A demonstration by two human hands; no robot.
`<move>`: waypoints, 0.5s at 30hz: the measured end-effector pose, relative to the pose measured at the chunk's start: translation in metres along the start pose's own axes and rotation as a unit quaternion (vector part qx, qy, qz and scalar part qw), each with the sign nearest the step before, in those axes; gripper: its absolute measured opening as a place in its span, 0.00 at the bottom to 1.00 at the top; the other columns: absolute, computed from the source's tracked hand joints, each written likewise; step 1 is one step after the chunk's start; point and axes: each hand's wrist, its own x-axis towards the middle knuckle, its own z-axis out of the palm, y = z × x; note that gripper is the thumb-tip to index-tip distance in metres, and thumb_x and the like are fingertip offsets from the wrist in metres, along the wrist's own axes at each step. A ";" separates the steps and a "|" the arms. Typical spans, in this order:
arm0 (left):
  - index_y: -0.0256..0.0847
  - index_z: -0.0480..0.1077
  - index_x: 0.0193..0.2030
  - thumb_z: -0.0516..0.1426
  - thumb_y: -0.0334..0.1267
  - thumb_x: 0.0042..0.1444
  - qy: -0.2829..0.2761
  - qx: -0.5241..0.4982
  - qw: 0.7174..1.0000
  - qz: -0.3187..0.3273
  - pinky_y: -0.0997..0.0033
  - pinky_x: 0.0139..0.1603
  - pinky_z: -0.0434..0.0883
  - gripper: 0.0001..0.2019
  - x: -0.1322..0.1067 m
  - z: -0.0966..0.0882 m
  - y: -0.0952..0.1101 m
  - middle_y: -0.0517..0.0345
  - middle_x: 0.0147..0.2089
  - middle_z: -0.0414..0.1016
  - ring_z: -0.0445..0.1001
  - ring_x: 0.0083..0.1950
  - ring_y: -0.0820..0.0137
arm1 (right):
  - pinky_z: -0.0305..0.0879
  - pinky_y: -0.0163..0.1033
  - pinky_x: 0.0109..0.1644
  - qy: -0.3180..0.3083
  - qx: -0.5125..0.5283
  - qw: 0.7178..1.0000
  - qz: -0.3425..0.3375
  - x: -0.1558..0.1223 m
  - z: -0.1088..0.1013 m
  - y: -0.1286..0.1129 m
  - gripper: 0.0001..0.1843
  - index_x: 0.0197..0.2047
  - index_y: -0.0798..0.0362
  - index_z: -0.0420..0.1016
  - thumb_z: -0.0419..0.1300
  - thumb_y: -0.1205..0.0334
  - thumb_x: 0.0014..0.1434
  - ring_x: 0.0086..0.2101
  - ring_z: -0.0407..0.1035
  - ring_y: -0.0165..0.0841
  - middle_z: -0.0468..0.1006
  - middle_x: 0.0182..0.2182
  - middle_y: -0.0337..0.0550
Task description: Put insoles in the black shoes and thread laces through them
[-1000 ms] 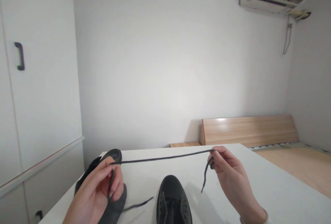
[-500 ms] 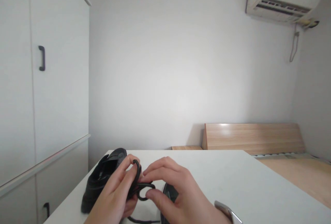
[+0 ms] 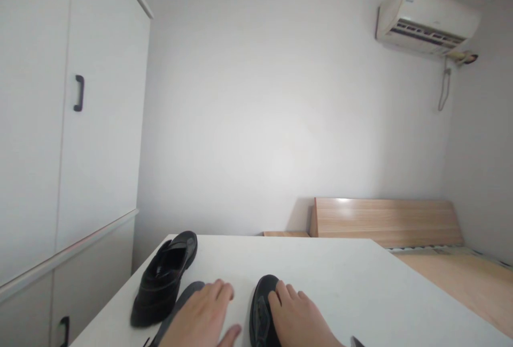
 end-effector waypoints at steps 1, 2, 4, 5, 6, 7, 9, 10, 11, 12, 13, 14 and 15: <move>0.44 0.72 0.52 0.59 0.37 0.53 -0.014 -0.053 0.998 0.043 0.57 0.58 0.68 0.18 0.008 0.006 0.010 0.46 0.54 0.76 0.73 0.55 0.53 | 0.64 0.38 0.31 0.002 0.001 1.000 0.000 0.001 0.000 -0.002 0.11 0.40 0.56 0.71 0.58 0.76 0.52 0.35 0.74 0.43 0.78 0.37 0.54; 0.45 0.70 0.54 0.61 0.37 0.51 -0.044 -0.097 0.991 0.085 0.60 0.60 0.67 0.21 0.017 0.014 0.018 0.47 0.56 0.74 0.72 0.57 0.54 | 0.63 0.38 0.30 -0.001 0.005 1.000 -0.002 0.001 -0.002 -0.003 0.12 0.40 0.56 0.71 0.57 0.76 0.52 0.35 0.74 0.43 0.78 0.37 0.56; 0.43 0.70 0.54 0.61 0.36 0.50 -0.095 -0.150 0.977 0.119 0.59 0.62 0.67 0.22 0.034 0.031 0.026 0.46 0.57 0.74 0.71 0.58 0.54 | 0.63 0.38 0.29 -0.032 0.026 0.999 -0.009 0.002 -0.012 -0.004 0.13 0.41 0.58 0.73 0.56 0.77 0.52 0.35 0.75 0.44 0.79 0.36 0.57; 0.42 0.70 0.54 0.60 0.35 0.51 -0.113 -0.166 0.973 0.117 0.58 0.62 0.67 0.21 0.041 0.039 0.027 0.45 0.56 0.74 0.71 0.58 0.54 | 0.63 0.38 0.29 -0.059 0.042 0.997 -0.009 0.002 -0.018 -0.003 0.14 0.41 0.58 0.74 0.55 0.78 0.52 0.36 0.76 0.45 0.79 0.36 0.58; 0.41 0.70 0.53 0.59 0.35 0.51 -0.125 -0.175 0.971 0.108 0.57 0.62 0.67 0.21 0.047 0.046 0.027 0.45 0.55 0.74 0.72 0.57 0.54 | 0.64 0.39 0.30 -0.092 0.063 0.994 -0.003 0.001 -0.026 -0.001 0.15 0.42 0.59 0.75 0.55 0.78 0.52 0.38 0.77 0.46 0.80 0.37 0.58; 0.40 0.70 0.53 0.59 0.34 0.51 -0.133 -0.178 0.970 0.096 0.56 0.62 0.67 0.21 0.050 0.051 0.026 0.45 0.54 0.74 0.72 0.56 0.54 | 0.65 0.39 0.32 -0.125 0.085 0.988 0.006 0.001 -0.034 0.001 0.17 0.43 0.59 0.76 0.55 0.78 0.52 0.40 0.77 0.47 0.81 0.39 0.58; 0.39 0.68 0.56 0.59 0.32 0.47 -0.134 -0.181 0.971 0.081 0.55 0.62 0.66 0.25 0.051 0.056 0.024 0.44 0.55 0.73 0.70 0.56 0.54 | 0.66 0.39 0.35 -0.176 0.122 0.976 0.027 0.001 -0.050 0.007 0.17 0.43 0.58 0.78 0.55 0.78 0.52 0.42 0.78 0.48 0.82 0.41 0.57; 0.38 0.67 0.57 0.59 0.30 0.45 -0.122 -0.184 0.972 0.076 0.56 0.62 0.66 0.28 0.050 0.056 0.024 0.45 0.55 0.73 0.70 0.57 0.54 | 0.66 0.39 0.36 -0.186 0.136 0.972 0.045 0.001 -0.056 0.011 0.17 0.43 0.57 0.78 0.55 0.77 0.53 0.42 0.78 0.47 0.83 0.40 0.55; 0.38 0.67 0.58 0.59 0.30 0.45 -0.104 -0.188 0.974 0.068 0.57 0.62 0.66 0.29 0.048 0.056 0.025 0.45 0.55 0.73 0.69 0.57 0.55 | 0.66 0.39 0.36 -0.185 0.148 0.969 0.066 0.001 -0.061 0.014 0.16 0.43 0.56 0.79 0.54 0.75 0.56 0.40 0.79 0.47 0.83 0.39 0.54; 0.38 0.68 0.57 0.58 0.29 0.45 -0.080 -0.192 0.976 0.057 0.57 0.61 0.66 0.28 0.045 0.055 0.027 0.46 0.54 0.73 0.69 0.57 0.55 | 0.66 0.40 0.36 -0.172 0.161 0.968 0.090 0.001 -0.064 0.018 0.16 0.44 0.55 0.78 0.53 0.74 0.59 0.39 0.79 0.46 0.84 0.38 0.52; 0.38 0.70 0.54 0.58 0.30 0.47 -0.053 -0.196 0.978 0.041 0.57 0.59 0.66 0.24 0.044 0.056 0.029 0.46 0.53 0.74 0.69 0.55 0.55 | 0.66 0.40 0.37 -0.153 0.179 0.965 0.114 0.001 -0.067 0.021 0.15 0.44 0.54 0.78 0.51 0.73 0.61 0.38 0.79 0.45 0.84 0.37 0.51; 0.38 0.72 0.50 0.57 0.32 0.49 -0.026 -0.199 0.979 0.024 0.57 0.57 0.67 0.19 0.043 0.057 0.032 0.46 0.50 0.74 0.70 0.53 0.55 | 0.67 0.40 0.38 -0.130 0.203 0.961 0.137 0.001 -0.069 0.024 0.15 0.44 0.53 0.78 0.50 0.71 0.63 0.38 0.79 0.45 0.84 0.36 0.49; 0.38 0.74 0.45 0.56 0.34 0.53 -0.002 -0.201 0.979 0.008 0.57 0.55 0.68 0.13 0.042 0.060 0.035 0.47 0.47 0.75 0.70 0.51 0.55 | 0.67 0.41 0.40 -0.103 0.229 0.956 0.152 0.000 -0.071 0.025 0.15 0.44 0.52 0.77 0.50 0.71 0.64 0.38 0.79 0.43 0.84 0.37 0.48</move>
